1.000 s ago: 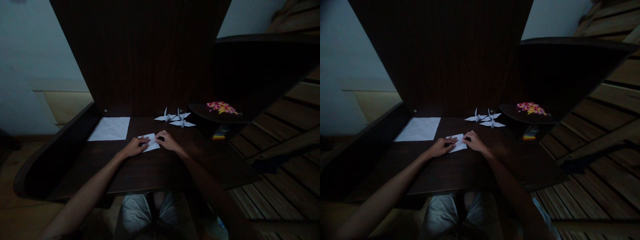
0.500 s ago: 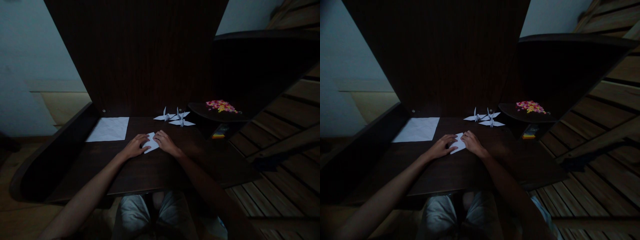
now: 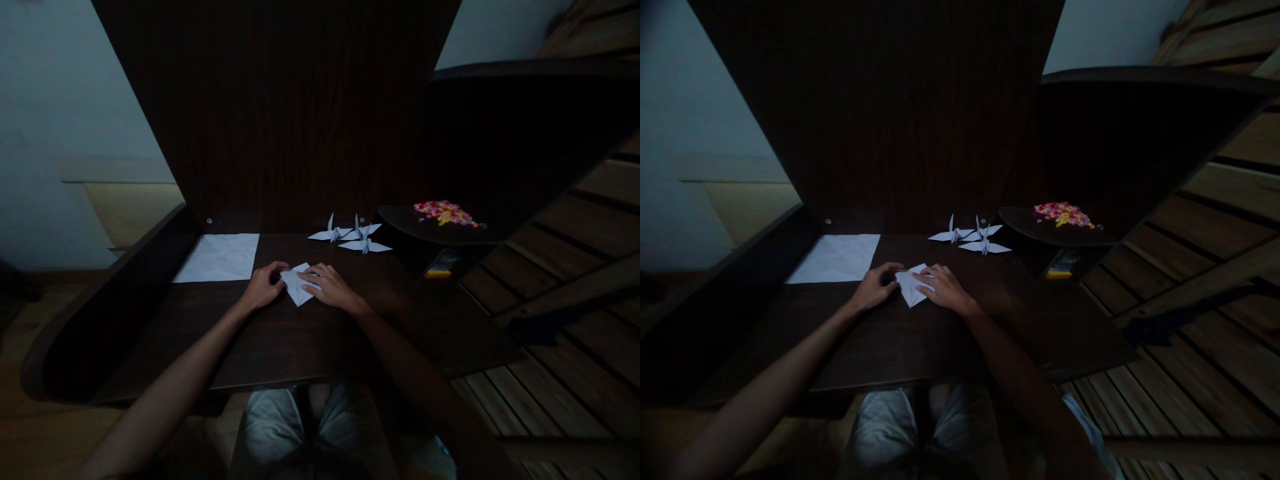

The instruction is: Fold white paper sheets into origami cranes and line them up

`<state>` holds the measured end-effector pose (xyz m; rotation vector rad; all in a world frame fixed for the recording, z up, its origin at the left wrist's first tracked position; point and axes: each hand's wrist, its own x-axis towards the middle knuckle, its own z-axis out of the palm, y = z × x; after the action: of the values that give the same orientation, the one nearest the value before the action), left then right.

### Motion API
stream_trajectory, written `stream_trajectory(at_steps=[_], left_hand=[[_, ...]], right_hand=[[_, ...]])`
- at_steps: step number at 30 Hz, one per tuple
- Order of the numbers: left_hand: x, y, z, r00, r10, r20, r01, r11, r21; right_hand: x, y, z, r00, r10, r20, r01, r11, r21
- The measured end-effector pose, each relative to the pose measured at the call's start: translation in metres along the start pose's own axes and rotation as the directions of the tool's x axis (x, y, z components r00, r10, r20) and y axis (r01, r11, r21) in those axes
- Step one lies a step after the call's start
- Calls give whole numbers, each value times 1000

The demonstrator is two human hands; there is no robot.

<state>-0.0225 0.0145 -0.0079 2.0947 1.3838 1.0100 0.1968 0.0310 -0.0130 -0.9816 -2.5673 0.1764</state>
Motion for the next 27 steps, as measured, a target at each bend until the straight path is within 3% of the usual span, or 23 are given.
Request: stream_trajectory(at_steps=[6,16,22,27], left_hand=[[0,-1,-1,997,73,24,-73,997,-2],[-1,-7,6,990,105,-99,-117,986,-120],[-3,-6,5,951,297,85,-306,942,136],[-3,-3,5,937,287,197,-324,926,192]], right_hand=[[-2,2,0,998,-44,44,44,999,-10],[0,-2,1,997,-54,49,47,989,141],[0,-2,2,997,78,24,-81,952,296],[-2,0,1,1000,-5,8,3,970,241]])
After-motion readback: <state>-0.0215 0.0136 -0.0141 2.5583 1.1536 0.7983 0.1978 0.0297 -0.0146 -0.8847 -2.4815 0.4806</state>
